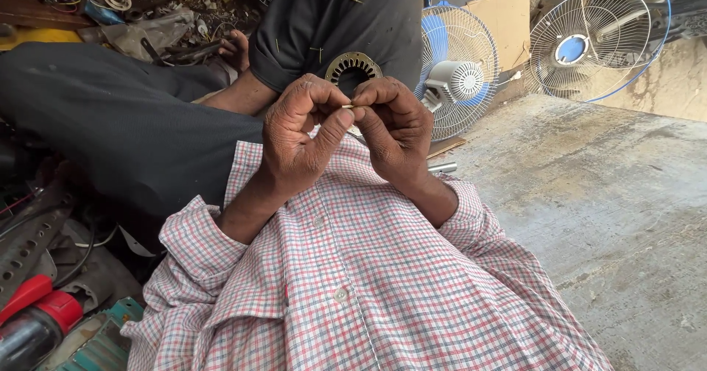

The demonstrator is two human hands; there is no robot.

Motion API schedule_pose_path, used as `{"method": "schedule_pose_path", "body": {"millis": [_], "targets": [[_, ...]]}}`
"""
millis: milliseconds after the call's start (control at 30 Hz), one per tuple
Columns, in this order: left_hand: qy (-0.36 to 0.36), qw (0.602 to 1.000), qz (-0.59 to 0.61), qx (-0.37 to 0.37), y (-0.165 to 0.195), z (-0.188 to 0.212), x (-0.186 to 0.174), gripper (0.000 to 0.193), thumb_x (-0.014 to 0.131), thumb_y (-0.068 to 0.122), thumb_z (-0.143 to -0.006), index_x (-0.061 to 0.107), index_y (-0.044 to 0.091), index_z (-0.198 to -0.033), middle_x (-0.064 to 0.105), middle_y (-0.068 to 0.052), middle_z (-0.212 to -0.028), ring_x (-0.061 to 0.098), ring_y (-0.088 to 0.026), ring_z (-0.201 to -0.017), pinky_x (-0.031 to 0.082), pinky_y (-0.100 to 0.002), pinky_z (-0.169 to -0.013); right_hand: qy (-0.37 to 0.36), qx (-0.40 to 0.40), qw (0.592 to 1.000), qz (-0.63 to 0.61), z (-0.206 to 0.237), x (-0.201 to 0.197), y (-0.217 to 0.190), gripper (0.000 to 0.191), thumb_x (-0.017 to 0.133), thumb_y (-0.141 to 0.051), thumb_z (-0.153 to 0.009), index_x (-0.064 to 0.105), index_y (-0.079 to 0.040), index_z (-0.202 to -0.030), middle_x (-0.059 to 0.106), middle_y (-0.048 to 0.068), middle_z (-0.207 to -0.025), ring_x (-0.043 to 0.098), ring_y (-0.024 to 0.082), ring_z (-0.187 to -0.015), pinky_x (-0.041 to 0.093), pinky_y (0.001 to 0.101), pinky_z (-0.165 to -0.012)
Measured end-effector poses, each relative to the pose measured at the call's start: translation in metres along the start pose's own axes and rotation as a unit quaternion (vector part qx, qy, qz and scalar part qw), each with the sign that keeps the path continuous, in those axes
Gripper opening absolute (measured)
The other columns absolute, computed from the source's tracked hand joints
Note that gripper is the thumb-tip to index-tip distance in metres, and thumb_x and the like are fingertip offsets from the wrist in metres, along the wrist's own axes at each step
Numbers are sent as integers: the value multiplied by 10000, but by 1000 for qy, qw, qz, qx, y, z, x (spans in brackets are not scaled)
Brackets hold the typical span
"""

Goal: The person sits cross-legged on the floor and uses scissors to cut and insert small pieces of copper wire into the slots of a fan motor stator. They repeatedly trim wire ends and tuck them into the stator slots.

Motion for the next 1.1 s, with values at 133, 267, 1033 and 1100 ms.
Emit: {"method": "schedule_pose_path", "body": {"millis": [133, 267, 1033, 1100], "targets": [[-5, 1000, -4, 4, -2, 1, 0, 78, 657, 82, -1081, 623, 12, -1072, 629, -42, -1010, 658, -75, -913, 589, -201, -782, -3, 2, 1000, -5, -1, 0, 1, 96, 678, 23, -1039, 655, 5, -1130, 663, 68, -1076, 665, 73, -915, 590, 196, -821], [-2, 1000, 14, 3, -8, 5, -2, 65, 655, 83, -1094, 623, 29, -1073, 611, -18, -965, 577, -45, -800, 526, -184, -734, -9, -1, 1000, 0, 1, 0, 2, 93, 678, 20, -1040, 656, 9, -1130, 661, 70, -1069, 658, 78, -912, 583, 199, -821], [-46, 987, 81, -129, 11, 27, 26, 184, 577, 222, -1114, 627, 46, -1092, 561, 43, -731, 488, -25, -615, 423, -207, -535, -57, -103, 991, 64, -13, 29, -82, 43, 644, -69, -1007, 604, -58, -1018, 622, 78, -998, 599, 142, -850, 519, 287, -746], [-92, 991, -59, -75, 47, 32, 36, 168, 583, 186, -1101, 620, 22, -1094, 642, -22, -810, 605, -82, -670, 502, -260, -572, -94, -194, 975, 59, -17, 41, -134, 46, 645, -72, -1010, 605, -57, -1027, 625, 80, -1005, 602, 142, -857, 520, 286, -751]]}}
Point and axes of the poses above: each hand's wrist, its own z-axis away from the middle knuckle, its own x-axis out of the palm, y = z × x, the point moved 10 cm from there along -z, towards the middle knuckle
